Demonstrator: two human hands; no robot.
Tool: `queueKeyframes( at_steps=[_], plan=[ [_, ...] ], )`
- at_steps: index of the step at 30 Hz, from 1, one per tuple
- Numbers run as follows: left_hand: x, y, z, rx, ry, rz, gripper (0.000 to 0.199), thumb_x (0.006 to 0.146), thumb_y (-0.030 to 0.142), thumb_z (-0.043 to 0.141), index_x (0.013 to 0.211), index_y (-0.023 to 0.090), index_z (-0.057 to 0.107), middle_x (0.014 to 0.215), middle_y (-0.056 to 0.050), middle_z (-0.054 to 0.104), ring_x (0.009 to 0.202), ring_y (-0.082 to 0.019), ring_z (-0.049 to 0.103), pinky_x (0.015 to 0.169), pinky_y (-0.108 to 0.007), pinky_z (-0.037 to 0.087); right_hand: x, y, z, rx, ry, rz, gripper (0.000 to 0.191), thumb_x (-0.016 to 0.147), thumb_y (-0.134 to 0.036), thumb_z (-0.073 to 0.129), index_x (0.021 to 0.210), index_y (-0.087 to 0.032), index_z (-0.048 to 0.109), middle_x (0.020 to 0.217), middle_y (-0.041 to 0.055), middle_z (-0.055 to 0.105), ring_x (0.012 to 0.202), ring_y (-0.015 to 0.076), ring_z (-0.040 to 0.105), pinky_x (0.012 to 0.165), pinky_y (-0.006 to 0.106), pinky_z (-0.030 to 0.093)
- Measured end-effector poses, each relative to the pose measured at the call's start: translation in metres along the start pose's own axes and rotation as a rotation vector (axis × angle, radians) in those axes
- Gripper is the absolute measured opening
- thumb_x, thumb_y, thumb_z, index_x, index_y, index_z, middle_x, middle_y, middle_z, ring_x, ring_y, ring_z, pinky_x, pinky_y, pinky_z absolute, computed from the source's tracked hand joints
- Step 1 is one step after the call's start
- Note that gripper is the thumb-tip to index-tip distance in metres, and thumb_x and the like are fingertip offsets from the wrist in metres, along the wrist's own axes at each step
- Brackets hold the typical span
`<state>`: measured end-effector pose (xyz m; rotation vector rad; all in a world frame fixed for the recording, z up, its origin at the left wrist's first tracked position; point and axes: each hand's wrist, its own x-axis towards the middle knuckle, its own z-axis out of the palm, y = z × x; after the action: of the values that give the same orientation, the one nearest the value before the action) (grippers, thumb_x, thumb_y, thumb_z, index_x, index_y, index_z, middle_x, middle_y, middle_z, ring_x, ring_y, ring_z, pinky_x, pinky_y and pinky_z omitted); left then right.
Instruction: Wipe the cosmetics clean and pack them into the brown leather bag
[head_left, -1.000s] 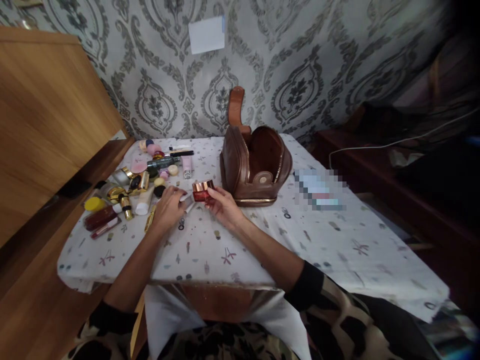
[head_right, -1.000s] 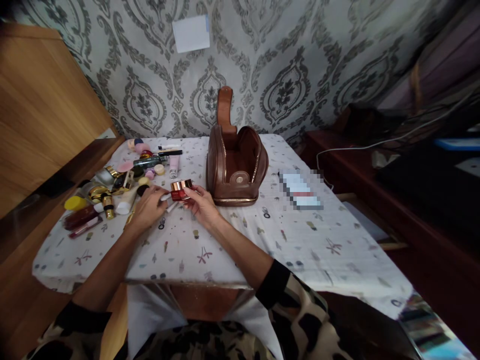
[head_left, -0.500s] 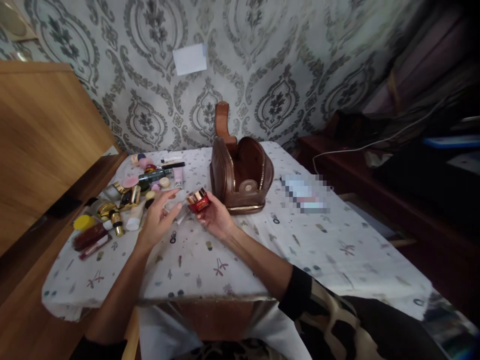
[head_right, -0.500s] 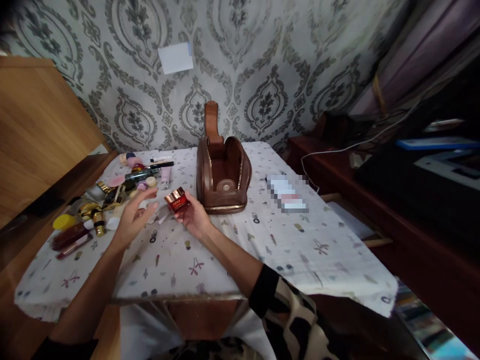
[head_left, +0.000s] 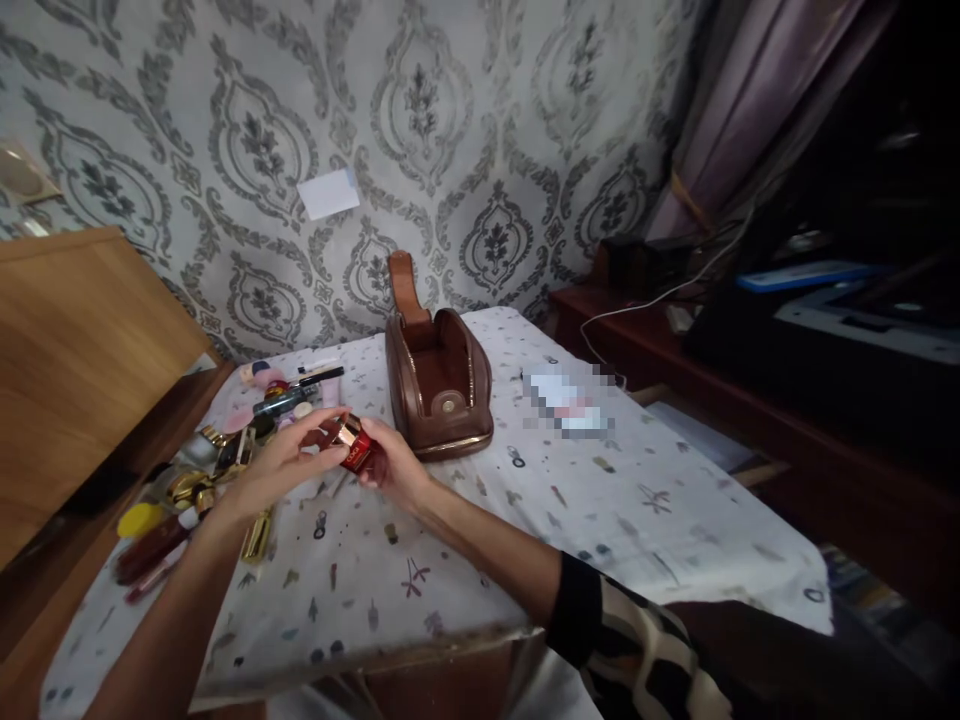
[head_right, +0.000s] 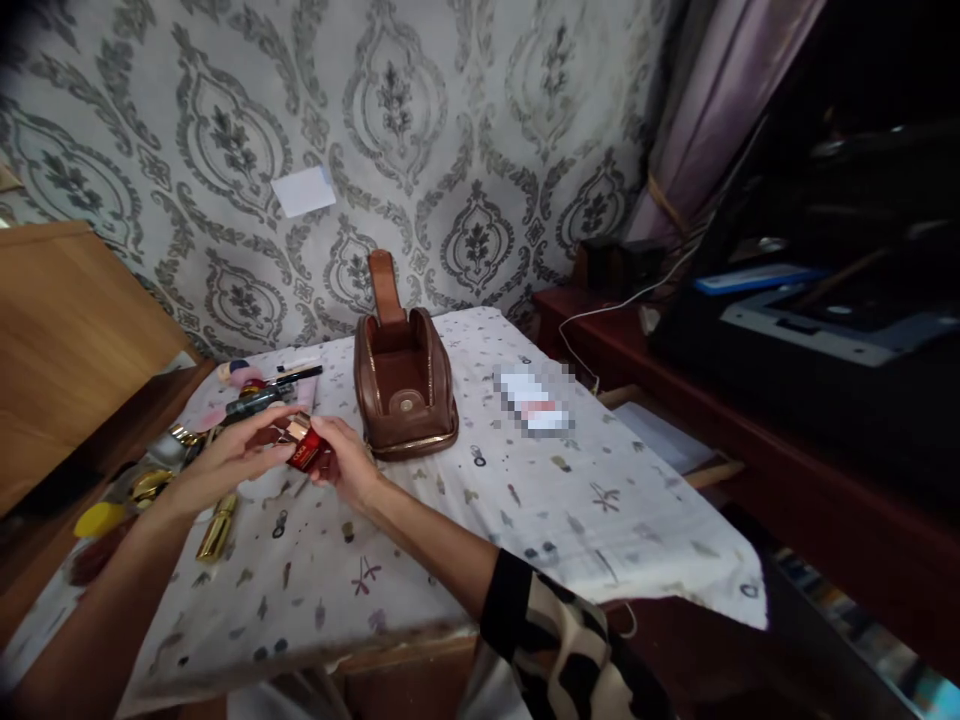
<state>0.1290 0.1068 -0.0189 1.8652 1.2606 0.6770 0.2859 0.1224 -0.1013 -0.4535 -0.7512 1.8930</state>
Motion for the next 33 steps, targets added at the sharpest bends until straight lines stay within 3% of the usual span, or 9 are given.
queueKeyframes(
  at_steps=[5, 9, 11, 14, 17, 21, 23, 26, 33],
  plan=[
    [0.019, 0.032, -0.003, -0.039, 0.042, 0.032, 0.063, 0.071, 0.052, 0.077, 0.124, 0.021, 0.062, 0.103, -0.007, 0.068, 0.081, -0.02, 0.062, 0.053, -0.022, 0.044, -0.016, -0.036, -0.002, -0.067, -0.116, -0.078, 0.053, 0.084, -0.066, 0.058, 0.108, -0.019, 0.054, 0.069, -0.0034, 0.063, 0.047, 0.009, 0.056, 0.042, 0.02, 0.041],
    [0.045, 0.063, -0.006, -0.023, 0.069, 0.108, 0.053, 0.075, 0.05, 0.074, 0.119, 0.022, 0.064, 0.095, -0.003, 0.067, 0.058, -0.01, 0.051, 0.047, -0.022, 0.038, -0.038, -0.057, -0.018, -0.226, -0.101, -0.192, 0.058, 0.084, -0.064, 0.06, 0.12, -0.019, 0.053, 0.089, 0.0034, 0.071, 0.05, 0.0097, 0.059, 0.045, 0.022, 0.045],
    [0.066, 0.078, -0.005, 0.017, 0.092, 0.162, 0.05, 0.075, 0.049, 0.074, 0.116, 0.022, 0.066, 0.096, -0.003, 0.067, 0.058, -0.01, 0.05, 0.049, -0.023, 0.039, -0.047, -0.058, -0.029, -0.383, -0.134, -0.175, 0.053, 0.083, -0.06, 0.064, 0.113, -0.016, 0.06, 0.088, 0.0045, 0.071, 0.05, 0.0085, 0.058, 0.047, 0.022, 0.044],
    [0.107, 0.092, 0.005, 0.085, 0.109, 0.241, 0.049, 0.072, 0.048, 0.074, 0.11, 0.018, 0.067, 0.095, -0.005, 0.068, 0.074, -0.015, 0.059, 0.061, -0.025, 0.045, -0.053, -0.048, -0.047, -0.575, -0.178, -0.107, 0.046, 0.082, -0.057, 0.066, 0.099, -0.013, 0.066, 0.08, 0.0032, 0.068, 0.049, 0.0069, 0.055, 0.049, 0.021, 0.042],
    [0.15, 0.097, 0.018, 0.273, 0.081, 0.288, 0.046, 0.07, 0.044, 0.074, 0.105, 0.016, 0.067, 0.084, -0.002, 0.068, 0.076, -0.016, 0.062, 0.07, -0.027, 0.047, -0.051, -0.035, -0.065, -0.641, -0.125, -0.076, 0.044, 0.08, -0.055, 0.068, 0.097, -0.014, 0.067, 0.076, 0.0012, 0.066, 0.049, 0.0066, 0.053, 0.051, 0.021, 0.042],
    [0.191, 0.099, 0.037, 0.737, -0.037, 0.234, 0.033, 0.069, 0.041, 0.072, 0.093, 0.02, 0.069, 0.076, 0.001, 0.069, 0.072, -0.017, 0.063, 0.065, -0.025, 0.044, -0.046, -0.026, -0.082, -0.622, -0.068, -0.059, 0.044, 0.08, -0.056, 0.067, 0.097, -0.016, 0.065, 0.075, -0.0001, 0.065, 0.052, 0.0082, 0.054, 0.05, 0.021, 0.038],
    [0.205, 0.1, 0.046, 0.964, -0.108, 0.189, 0.031, 0.069, 0.042, 0.072, 0.092, 0.021, 0.071, 0.079, 0.0, 0.071, 0.078, -0.019, 0.066, 0.066, -0.024, 0.045, -0.044, -0.024, -0.086, -0.608, -0.056, -0.052, 0.046, 0.079, -0.059, 0.066, 0.097, -0.017, 0.064, 0.074, -0.0001, 0.064, 0.052, 0.0089, 0.055, 0.048, 0.021, 0.035],
    [0.222, 0.101, 0.06, 1.232, -0.18, 0.105, 0.038, 0.071, 0.042, 0.071, 0.103, 0.02, 0.072, 0.1, -0.006, 0.074, 0.094, -0.023, 0.068, 0.074, -0.025, 0.049, -0.043, -0.022, -0.086, -0.614, -0.048, -0.033, 0.05, 0.079, -0.063, 0.065, 0.097, -0.016, 0.064, 0.073, 0.0004, 0.064, 0.051, 0.0092, 0.054, 0.049, 0.021, 0.035],
    [0.259, 0.088, 0.078, 1.348, -0.261, 0.008, 0.051, 0.075, 0.028, 0.067, 0.123, 0.014, 0.067, 0.125, -0.018, 0.068, 0.115, -0.031, 0.064, 0.093, -0.034, 0.051, -0.048, -0.017, -0.081, -0.65, -0.083, -0.011, 0.051, 0.079, -0.063, 0.066, 0.096, -0.015, 0.064, 0.073, -0.0005, 0.063, 0.052, 0.0082, 0.054, 0.058, 0.024, 0.042]
  ],
)
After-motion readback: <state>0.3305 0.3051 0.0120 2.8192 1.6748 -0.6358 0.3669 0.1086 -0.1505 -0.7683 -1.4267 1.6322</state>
